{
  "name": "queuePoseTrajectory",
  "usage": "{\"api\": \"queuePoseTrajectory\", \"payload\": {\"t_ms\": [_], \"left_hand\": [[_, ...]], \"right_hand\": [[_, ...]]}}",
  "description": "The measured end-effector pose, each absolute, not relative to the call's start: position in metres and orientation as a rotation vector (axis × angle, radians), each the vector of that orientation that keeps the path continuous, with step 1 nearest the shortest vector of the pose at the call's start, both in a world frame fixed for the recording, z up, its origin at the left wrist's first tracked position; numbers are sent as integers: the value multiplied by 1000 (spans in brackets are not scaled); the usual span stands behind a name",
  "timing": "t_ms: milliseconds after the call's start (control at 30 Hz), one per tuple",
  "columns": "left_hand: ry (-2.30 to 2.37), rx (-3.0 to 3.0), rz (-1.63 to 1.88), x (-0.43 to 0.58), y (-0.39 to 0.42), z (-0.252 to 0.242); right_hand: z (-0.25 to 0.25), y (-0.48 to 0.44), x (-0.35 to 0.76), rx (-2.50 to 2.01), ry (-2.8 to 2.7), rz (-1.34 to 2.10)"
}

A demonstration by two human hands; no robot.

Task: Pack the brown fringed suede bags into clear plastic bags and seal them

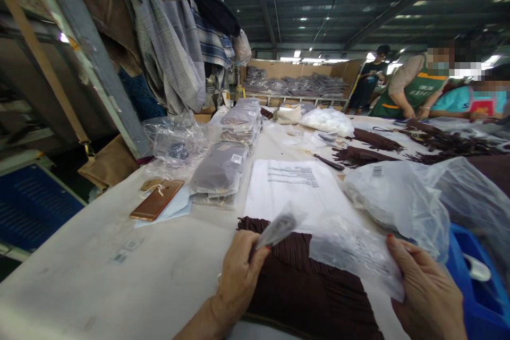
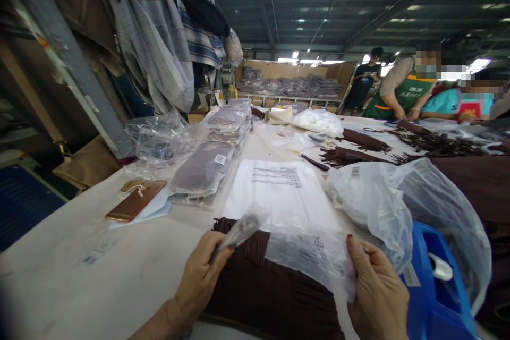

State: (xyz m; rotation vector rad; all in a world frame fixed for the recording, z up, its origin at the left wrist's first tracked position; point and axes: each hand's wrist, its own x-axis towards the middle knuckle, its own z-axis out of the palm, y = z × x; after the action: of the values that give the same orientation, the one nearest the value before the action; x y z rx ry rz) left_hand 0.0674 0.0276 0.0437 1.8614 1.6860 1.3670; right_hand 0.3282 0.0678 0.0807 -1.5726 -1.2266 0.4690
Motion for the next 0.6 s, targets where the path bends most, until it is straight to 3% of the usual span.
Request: {"api": "queuePoseTrajectory", "payload": {"t_ms": [133,233,600], "left_hand": [[1858,1260,1679,57,17,57],[1971,1154,1734,52,13,59],[1617,2054,1653,55,17,61]], "right_hand": [[72,73,303,-1593,-1135,693],[60,75,282,-1594,-1366,633],[30,76,263,-1828,-1839,268]]}}
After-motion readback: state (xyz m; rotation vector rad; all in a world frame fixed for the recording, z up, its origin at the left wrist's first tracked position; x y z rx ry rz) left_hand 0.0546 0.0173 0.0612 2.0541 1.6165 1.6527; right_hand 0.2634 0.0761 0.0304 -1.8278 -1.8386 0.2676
